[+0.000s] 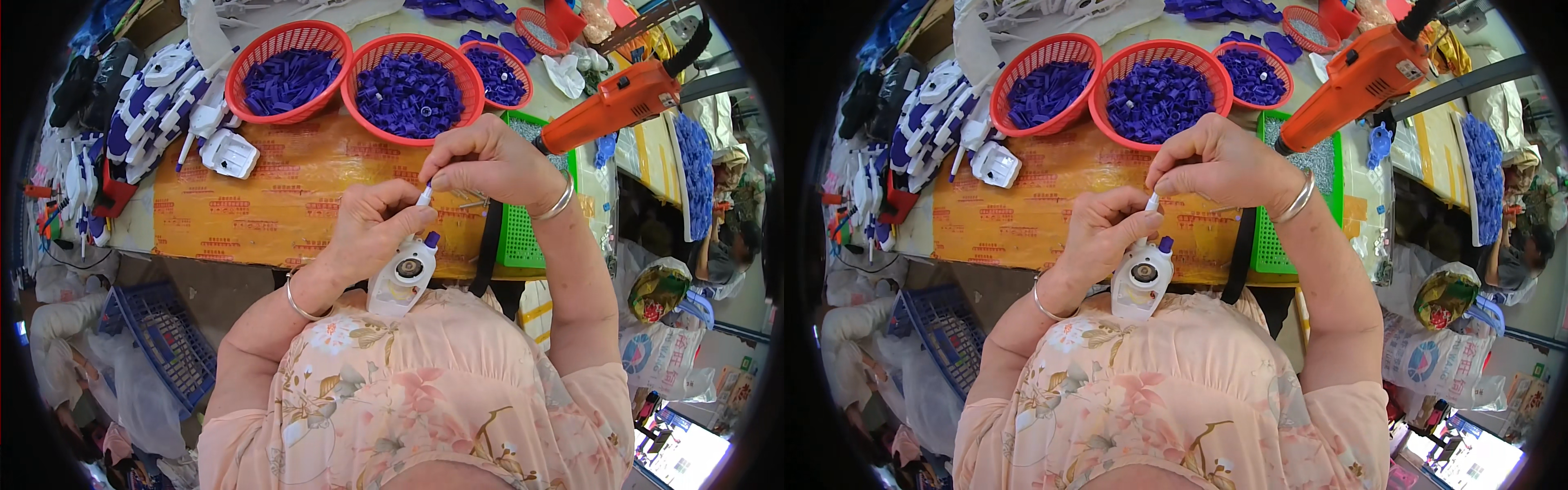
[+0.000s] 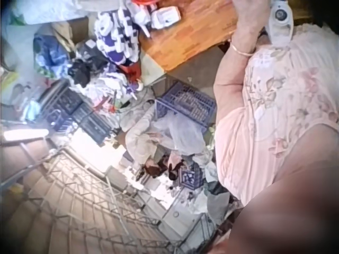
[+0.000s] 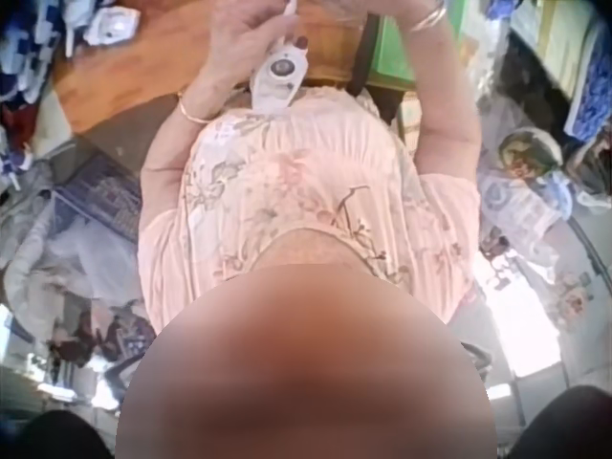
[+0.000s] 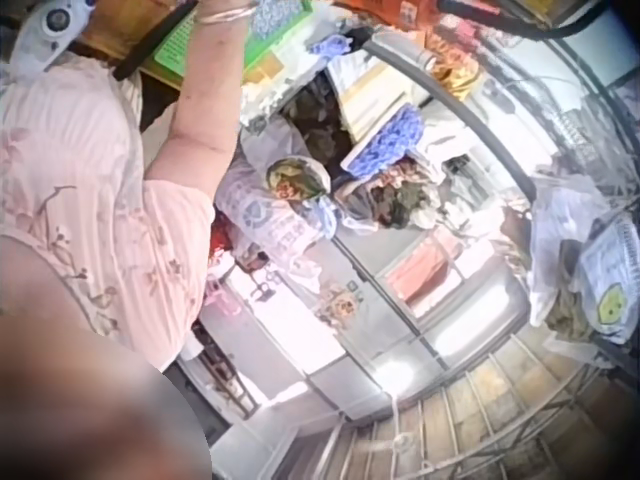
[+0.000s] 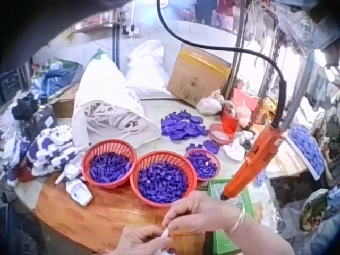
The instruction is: Assembling internal mechanisms and outer shells of a plastic toy.
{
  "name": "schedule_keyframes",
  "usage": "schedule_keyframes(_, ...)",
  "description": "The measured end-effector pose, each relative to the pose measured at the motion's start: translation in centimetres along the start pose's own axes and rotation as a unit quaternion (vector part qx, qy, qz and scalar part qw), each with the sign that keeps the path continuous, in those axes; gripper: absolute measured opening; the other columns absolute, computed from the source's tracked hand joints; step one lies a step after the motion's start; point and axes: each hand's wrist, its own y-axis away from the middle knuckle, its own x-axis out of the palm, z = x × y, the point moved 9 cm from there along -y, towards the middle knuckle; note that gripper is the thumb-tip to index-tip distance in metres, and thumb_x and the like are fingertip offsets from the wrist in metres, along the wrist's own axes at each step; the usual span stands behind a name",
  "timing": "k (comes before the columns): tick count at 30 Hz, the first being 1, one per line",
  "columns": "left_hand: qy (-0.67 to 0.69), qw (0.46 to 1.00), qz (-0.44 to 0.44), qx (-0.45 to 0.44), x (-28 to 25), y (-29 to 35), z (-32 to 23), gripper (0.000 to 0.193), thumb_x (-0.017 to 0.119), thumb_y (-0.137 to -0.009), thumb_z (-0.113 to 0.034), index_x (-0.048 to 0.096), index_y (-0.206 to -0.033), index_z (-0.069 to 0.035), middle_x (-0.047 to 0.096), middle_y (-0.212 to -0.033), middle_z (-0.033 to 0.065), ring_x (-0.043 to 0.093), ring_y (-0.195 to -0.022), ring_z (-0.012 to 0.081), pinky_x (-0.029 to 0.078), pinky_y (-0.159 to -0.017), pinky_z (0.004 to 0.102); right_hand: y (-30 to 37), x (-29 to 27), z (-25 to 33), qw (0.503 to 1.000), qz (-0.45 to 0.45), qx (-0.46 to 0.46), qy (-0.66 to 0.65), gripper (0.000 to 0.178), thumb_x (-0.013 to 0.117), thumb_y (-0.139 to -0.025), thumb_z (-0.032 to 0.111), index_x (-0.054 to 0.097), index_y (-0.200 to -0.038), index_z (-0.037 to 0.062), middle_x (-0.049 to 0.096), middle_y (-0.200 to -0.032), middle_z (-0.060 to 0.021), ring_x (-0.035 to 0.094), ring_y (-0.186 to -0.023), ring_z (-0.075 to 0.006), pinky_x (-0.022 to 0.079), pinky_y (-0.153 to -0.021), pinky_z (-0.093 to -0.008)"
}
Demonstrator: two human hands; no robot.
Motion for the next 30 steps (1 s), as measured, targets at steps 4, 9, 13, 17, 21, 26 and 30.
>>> schedule_keyframes(4,-0.045,0.999,-0.007,0.003,-0.6,0.0,0.8,0.008,0.063,-0.082,-0.006,0.064,-0.081,0.002,0.059,-0.064,-0.0007,0.051,-0.056,0.0028,0.043,-0.049,0.0199,0.0,0.8,1.1,0.992,-0.014,-0.056,0.116,0.010,0.065,-0.076,0.007,0.068,-0.080,-0.0015,0.064,-0.066,-0.0017,0.056,-0.062,-0.0054,0.044,-0.057,-0.0215)
schedule_keyframes(9,-0.016,0.999,-0.028,-0.013,-0.5,-0.1,1.9,0.008,0.063,-0.081,-0.006,0.064,-0.078,0.002,0.056,-0.060,-0.0023,0.047,-0.055,0.0017,0.038,-0.046,0.0199,0.1,1.5,-1.5,0.998,0.019,0.056,0.030,0.011,0.065,-0.076,0.008,0.065,-0.078,-0.0024,0.063,-0.067,-0.0011,0.053,-0.060,-0.0053,0.043,-0.054,-0.0216)
schedule_keyframes(13,-0.009,0.999,-0.029,-0.020,-0.4,-0.2,2.3,0.008,0.064,-0.081,-0.006,0.065,-0.079,0.001,0.057,-0.061,-0.0025,0.047,-0.054,0.0016,0.037,-0.046,0.0203,0.6,1.9,-3.0,0.996,-0.014,0.082,-0.043,0.012,0.064,-0.078,0.010,0.062,-0.078,-0.0019,0.061,-0.065,-0.0011,0.052,-0.059,-0.0054,0.042,-0.053,-0.0218)
schedule_keyframes(17,-0.022,0.999,-0.035,-0.016,-0.7,-0.3,1.9,0.007,0.064,-0.082,-0.006,0.065,-0.080,0.000,0.057,-0.063,-0.0031,0.046,-0.055,0.0012,0.037,-0.047,0.0196,0.8,2.3,-3.4,0.996,-0.041,0.073,0.000,0.012,0.061,-0.084,0.011,0.062,-0.085,-0.0006,0.060,-0.068,0.0014,0.050,-0.059,-0.0025,0.041,-0.052,-0.0196)
schedule_keyframes(21,-0.014,0.999,-0.036,0.008,-1.8,-0.8,0.8,0.007,0.063,-0.084,-0.007,0.063,-0.081,-0.001,0.057,-0.064,-0.0038,0.046,-0.057,-0.0001,0.036,-0.048,0.0183,1.8,2.0,-5.4,0.963,-0.144,0.136,-0.181,0.024,0.050,-0.092,0.019,0.060,-0.104,0.0011,0.061,-0.075,-0.0012,0.052,-0.059,-0.0055,0.042,-0.053,-0.0203)
schedule_keyframes(26,0.002,0.997,-0.074,0.018,-3.1,-0.8,0.1,0.007,0.064,-0.084,-0.008,0.063,-0.081,-0.002,0.057,-0.064,-0.0046,0.046,-0.057,-0.0004,0.036,-0.048,0.0179,4.8,3.1,-6.4,0.968,-0.179,0.101,-0.142,0.030,0.054,-0.092,0.022,0.056,-0.112,0.0002,0.059,-0.081,-0.0007,0.054,-0.067,-0.0067,0.045,-0.059,-0.0219)
schedule_keyframes(30,0.001,0.996,-0.081,0.038,-3.5,-1.6,-0.8,0.008,0.064,-0.084,-0.010,0.064,-0.084,-0.002,0.059,-0.065,-0.0029,0.049,-0.055,0.0004,0.036,-0.047,0.0171,4.8,7.5,-6.0,0.944,-0.103,0.106,-0.295,0.033,0.066,-0.084,0.010,0.055,-0.113,-0.0005,0.061,-0.094,-0.0021,0.056,-0.081,-0.0067,0.047,-0.071,-0.0221)
